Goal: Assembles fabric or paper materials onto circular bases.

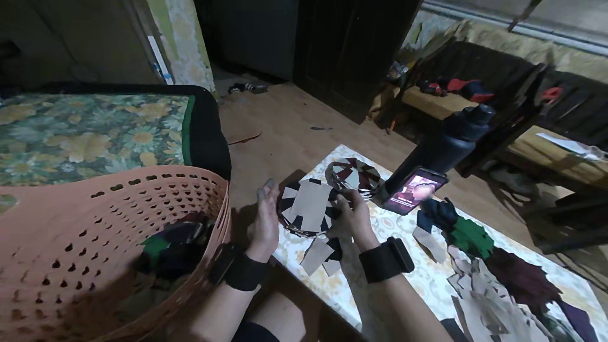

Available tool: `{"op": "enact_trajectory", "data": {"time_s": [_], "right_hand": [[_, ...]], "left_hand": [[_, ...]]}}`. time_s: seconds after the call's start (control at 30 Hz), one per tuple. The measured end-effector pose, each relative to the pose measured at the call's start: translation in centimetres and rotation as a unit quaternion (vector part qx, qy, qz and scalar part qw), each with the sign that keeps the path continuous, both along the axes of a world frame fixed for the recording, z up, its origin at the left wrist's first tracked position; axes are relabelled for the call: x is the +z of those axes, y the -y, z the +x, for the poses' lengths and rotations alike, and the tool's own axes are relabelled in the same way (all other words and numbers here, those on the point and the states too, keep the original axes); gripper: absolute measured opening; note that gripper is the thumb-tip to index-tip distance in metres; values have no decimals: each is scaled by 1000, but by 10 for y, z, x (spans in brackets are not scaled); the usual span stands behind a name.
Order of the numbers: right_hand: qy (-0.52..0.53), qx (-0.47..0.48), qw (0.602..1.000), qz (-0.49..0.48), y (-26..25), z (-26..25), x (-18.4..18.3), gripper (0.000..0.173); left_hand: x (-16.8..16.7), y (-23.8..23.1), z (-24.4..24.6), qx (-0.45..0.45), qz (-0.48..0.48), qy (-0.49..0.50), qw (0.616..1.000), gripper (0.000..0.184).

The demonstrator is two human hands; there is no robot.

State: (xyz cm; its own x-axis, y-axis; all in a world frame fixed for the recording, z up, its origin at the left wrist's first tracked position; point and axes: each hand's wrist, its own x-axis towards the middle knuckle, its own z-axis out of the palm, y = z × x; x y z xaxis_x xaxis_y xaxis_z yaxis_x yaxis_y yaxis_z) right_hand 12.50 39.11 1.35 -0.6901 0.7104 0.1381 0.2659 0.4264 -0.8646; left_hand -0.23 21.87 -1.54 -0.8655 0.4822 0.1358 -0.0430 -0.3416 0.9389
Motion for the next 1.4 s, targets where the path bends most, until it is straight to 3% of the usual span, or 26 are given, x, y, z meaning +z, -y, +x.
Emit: {"op": "enact_trajectory", "data": {"time_s": [0.17, 0.3, 0.47, 0.57, 0.63, 0.7, 0.77, 1.07, 1.4], "right_hand": [[-100, -18, 981, -162, 31, 7, -2, 59], [-105, 0, 976, -193, 51, 4, 5, 74], [-97, 39, 971, -213, 49, 7, 4, 79], [-76, 37, 990, -115, 38, 18, 5, 71], [-64, 16, 997, 33, 19, 25, 4, 57], [-49, -8, 985, 164, -6, 27, 5, 40], [-15, -21, 975, 221, -29, 24, 9, 30], [163, 60, 942, 288, -72, -2, 22, 32], [195, 76, 931, 298, -81, -4, 21, 32]], "left_hand": [[-3, 0, 4, -35, -22, -30, 999, 79], [-2, -4, 10, -37, -26, -66, 997, 85], [-7, -2, 9, -25, -13, -64, 998, 88], [-14, -1, 10, -6, 21, -65, 998, 88], [-19, -1, 10, 10, 46, -85, 995, 93], [-24, 0, 11, 19, 60, -106, 992, 100], [-28, 0, 10, 21, 58, -126, 990, 101], [-29, 4, 8, 22, 36, -162, 986, 80], [-32, 4, 7, 16, 58, -187, 980, 61]]}}
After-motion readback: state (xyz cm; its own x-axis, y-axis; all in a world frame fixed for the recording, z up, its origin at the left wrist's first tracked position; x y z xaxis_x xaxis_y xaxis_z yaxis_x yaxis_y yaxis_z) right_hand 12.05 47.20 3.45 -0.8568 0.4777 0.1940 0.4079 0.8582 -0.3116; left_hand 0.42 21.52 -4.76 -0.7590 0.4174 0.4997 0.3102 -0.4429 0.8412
